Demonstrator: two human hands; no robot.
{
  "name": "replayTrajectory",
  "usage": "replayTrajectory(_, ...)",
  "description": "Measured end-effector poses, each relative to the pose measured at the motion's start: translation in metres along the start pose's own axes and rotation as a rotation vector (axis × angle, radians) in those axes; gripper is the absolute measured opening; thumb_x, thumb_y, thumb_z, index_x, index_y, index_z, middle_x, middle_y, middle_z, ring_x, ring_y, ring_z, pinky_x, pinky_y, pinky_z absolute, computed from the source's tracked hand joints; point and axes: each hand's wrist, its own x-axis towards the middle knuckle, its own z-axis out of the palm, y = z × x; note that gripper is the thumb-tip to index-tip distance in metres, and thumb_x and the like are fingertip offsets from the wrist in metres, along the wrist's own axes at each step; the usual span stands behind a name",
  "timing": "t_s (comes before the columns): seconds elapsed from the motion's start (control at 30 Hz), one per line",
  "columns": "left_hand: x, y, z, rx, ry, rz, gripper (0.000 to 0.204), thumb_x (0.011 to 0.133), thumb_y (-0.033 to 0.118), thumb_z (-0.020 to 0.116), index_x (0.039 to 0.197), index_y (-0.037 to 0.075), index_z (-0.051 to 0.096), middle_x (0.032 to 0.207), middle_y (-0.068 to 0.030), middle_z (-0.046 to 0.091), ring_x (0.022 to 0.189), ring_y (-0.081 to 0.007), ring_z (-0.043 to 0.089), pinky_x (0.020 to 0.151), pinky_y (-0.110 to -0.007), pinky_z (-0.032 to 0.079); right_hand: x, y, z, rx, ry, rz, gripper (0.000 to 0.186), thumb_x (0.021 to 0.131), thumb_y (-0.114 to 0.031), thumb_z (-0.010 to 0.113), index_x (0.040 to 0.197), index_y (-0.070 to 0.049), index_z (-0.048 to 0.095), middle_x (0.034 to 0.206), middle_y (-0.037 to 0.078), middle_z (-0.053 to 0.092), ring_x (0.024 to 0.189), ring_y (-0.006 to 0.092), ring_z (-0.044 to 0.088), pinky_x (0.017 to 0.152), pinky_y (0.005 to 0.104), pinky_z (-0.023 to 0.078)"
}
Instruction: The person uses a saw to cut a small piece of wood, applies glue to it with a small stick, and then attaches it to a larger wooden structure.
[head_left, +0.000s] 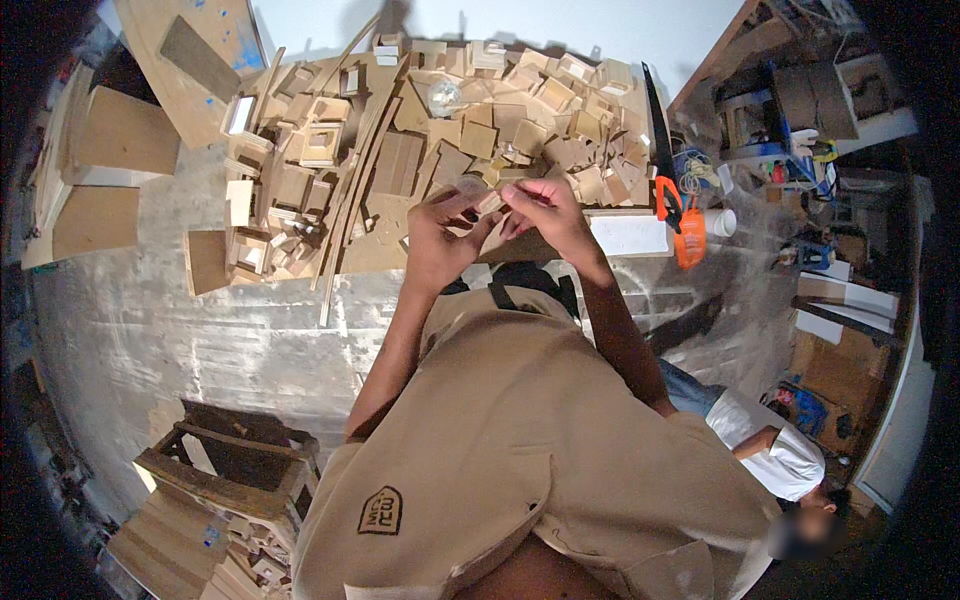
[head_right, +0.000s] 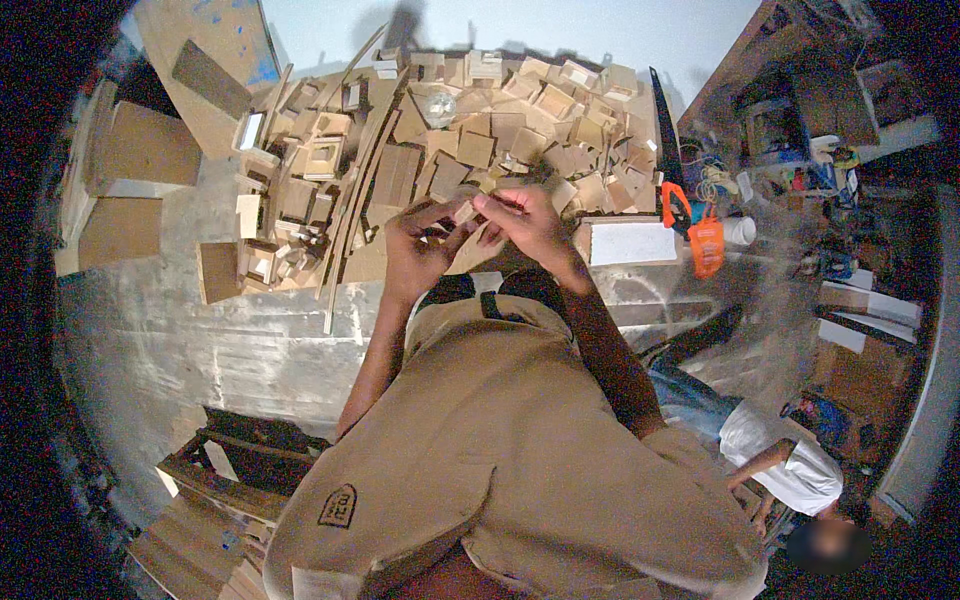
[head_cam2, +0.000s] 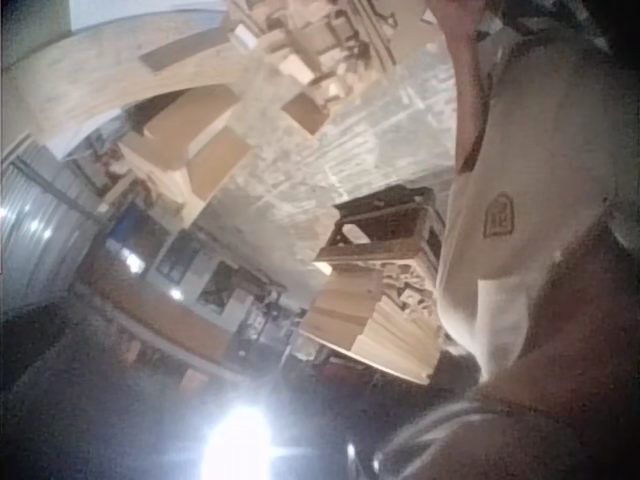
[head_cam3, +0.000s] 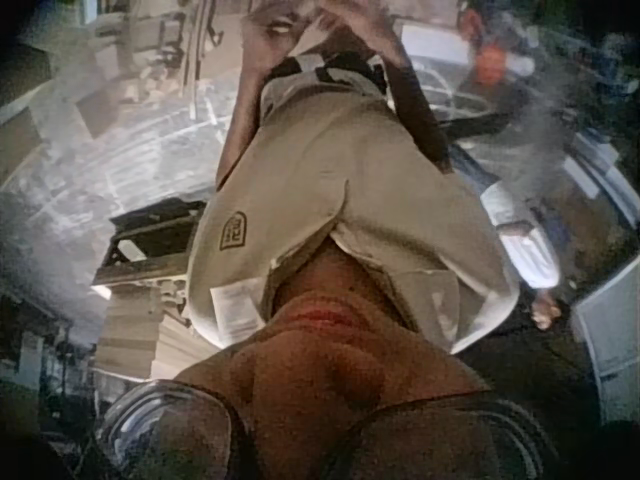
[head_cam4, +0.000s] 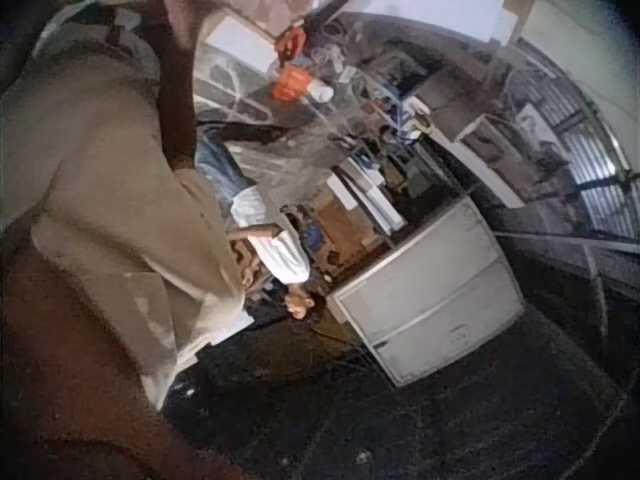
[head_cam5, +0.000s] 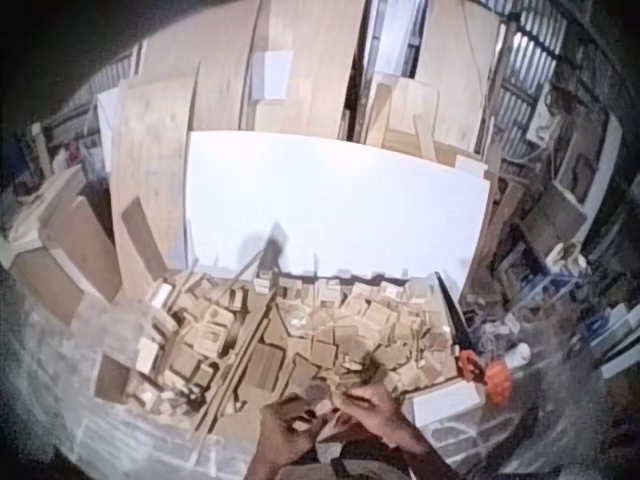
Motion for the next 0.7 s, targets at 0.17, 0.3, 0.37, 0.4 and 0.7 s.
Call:
replayTrajectory(0.17, -0.001, 0.007, 0.005, 0.168, 0.103, 0.013, 0.026, 0.07, 0.003, 0.079, 0.096, 0.003, 0.072, 0.077, -0.0096, 0.065, 0.067, -0.015, 0.062, 0.053, -0.026, 0.049, -0.001, -0.006, 0.006, -0.125, 0.082, -0.251, 0.017, 0.091, -0.012, 0.066, 0.1, 0.002, 0.068, 0.086, 0.008, 0.07, 0.067, 0.0111, 0.066, 0.057, 0.0219, 0.052)
replayTrajectory(0.3, 0.001, 0.011, 0.01, 0.276, 0.176, 0.116, 0.028, 0.068, 0.002, 0.076, 0.095, 0.007, 0.073, 0.076, -0.0083, 0.064, 0.066, -0.018, 0.063, 0.054, -0.029, 0.049, 0.001, -0.011, 0.0, -0.245, 0.092, -0.282, 0.016, 0.089, -0.009, 0.068, 0.102, 0.001, 0.068, 0.087, 0.007, 0.071, 0.066, 0.0107, 0.066, 0.058, 0.0232, 0.053)
replayTrajectory(0.37, 0.001, 0.018, 0.014, 0.354, 0.194, 0.117, 0.026, 0.069, 0.006, 0.075, 0.094, 0.009, 0.073, 0.079, -0.0075, 0.065, 0.069, -0.0229, 0.065, 0.06, -0.033, 0.051, 0.004, -0.014, -0.003, -0.324, 0.101, -0.281, 0.012, 0.089, -0.009, 0.068, 0.098, 0.0, 0.067, 0.085, 0.007, 0.07, 0.066, 0.0105, 0.066, 0.058, 0.0239, 0.053)
replayTrajectory(0.4, 0.001, 0.02, 0.016, 0.395, 0.203, 0.117, 0.024, 0.069, 0.007, 0.074, 0.093, 0.011, 0.073, 0.08, -0.0071, 0.066, 0.071, -0.0253, 0.066, 0.063, -0.034, 0.053, 0.003, -0.021, -0.002, -0.392, 0.114, -0.274, 0.011, 0.089, -0.009, 0.068, 0.095, 0.0, 0.067, 0.084, 0.007, 0.07, 0.066, 0.0103, 0.066, 0.058, 0.0243, 0.053)
replayTrajectory(0.7, -0.003, 0.005, 0.043, 0.626, 0.143, -0.057, 0.017, 0.071, 0.016, 0.075, 0.088, 0.018, 0.075, 0.073, -0.0057, 0.061, 0.067, -0.0265, 0.063, 0.056, -0.037, 0.049, 0.002, 0.011, -0.021, -0.752, 0.172, -0.339, 0.011, 0.09, -0.009, 0.058, 0.094, -0.002, 0.051, 0.08, 0.02, 0.063, 0.078, 0.0406, 0.064, 0.067, 0.0478, 0.049)
